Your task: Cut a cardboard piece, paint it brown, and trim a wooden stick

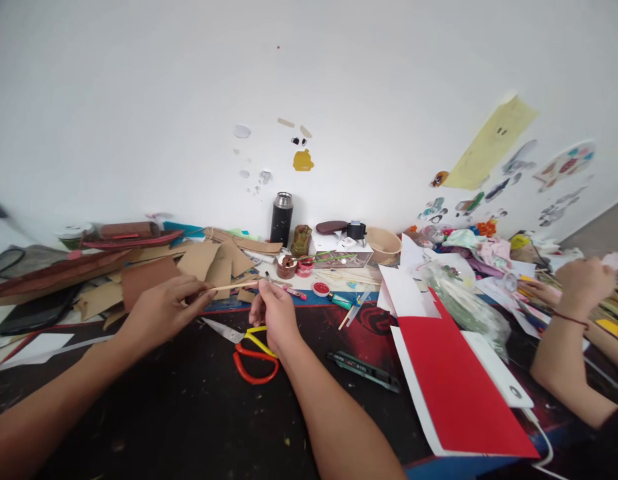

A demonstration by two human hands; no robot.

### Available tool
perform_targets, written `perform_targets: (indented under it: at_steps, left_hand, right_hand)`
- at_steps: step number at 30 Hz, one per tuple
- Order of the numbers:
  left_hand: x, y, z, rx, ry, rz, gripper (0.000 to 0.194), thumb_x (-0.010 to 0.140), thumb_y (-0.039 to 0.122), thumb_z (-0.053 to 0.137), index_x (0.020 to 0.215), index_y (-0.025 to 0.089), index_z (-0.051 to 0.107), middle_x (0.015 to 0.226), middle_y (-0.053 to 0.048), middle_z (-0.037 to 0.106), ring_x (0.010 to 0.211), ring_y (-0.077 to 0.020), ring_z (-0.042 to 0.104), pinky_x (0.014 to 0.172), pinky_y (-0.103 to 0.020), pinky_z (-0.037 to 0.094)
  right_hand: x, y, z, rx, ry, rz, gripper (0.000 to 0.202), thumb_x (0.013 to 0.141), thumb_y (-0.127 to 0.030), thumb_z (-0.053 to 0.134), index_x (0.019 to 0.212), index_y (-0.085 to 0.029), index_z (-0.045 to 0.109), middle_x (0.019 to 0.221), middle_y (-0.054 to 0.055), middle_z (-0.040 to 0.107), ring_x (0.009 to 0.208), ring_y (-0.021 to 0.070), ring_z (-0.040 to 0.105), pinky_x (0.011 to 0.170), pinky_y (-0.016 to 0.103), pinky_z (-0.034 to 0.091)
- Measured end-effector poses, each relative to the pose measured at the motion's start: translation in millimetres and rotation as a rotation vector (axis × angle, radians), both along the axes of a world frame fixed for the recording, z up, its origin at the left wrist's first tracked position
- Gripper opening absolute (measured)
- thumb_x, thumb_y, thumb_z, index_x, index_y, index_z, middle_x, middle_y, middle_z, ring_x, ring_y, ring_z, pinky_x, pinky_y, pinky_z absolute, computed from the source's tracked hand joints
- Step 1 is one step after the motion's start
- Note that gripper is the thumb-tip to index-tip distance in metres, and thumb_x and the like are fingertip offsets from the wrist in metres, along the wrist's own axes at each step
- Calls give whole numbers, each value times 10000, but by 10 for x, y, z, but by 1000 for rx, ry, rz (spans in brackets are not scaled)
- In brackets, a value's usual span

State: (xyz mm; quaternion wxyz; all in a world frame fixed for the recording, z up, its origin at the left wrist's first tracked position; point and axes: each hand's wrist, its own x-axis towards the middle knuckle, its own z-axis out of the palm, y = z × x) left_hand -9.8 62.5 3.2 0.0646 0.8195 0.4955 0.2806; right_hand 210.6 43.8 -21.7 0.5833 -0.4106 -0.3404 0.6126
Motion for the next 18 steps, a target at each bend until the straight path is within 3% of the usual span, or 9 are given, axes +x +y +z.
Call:
perform_targets:
  at_steps: [10,18]
  left_hand:
    - [41,-46,58,-190,-47,58,484,966,601,468,901,228,769,792,-40,745,743,-235,671,669,-319,404]
    - [105,-77,108,-268,-28,-18,476,979,592,467,896,249,787,770,-30,763,719,-234,678,662,-323,404]
  right_hand:
    - [-17,3,-3,1,-16,11,512,731,-657,825,881,-181,707,505,-68,554,380,95,489,363,195,289]
    - [-23,-18,21,47,-55,0,470,760,-609,818,920,-177,727,452,-101,467,370,94,458,377,199,278]
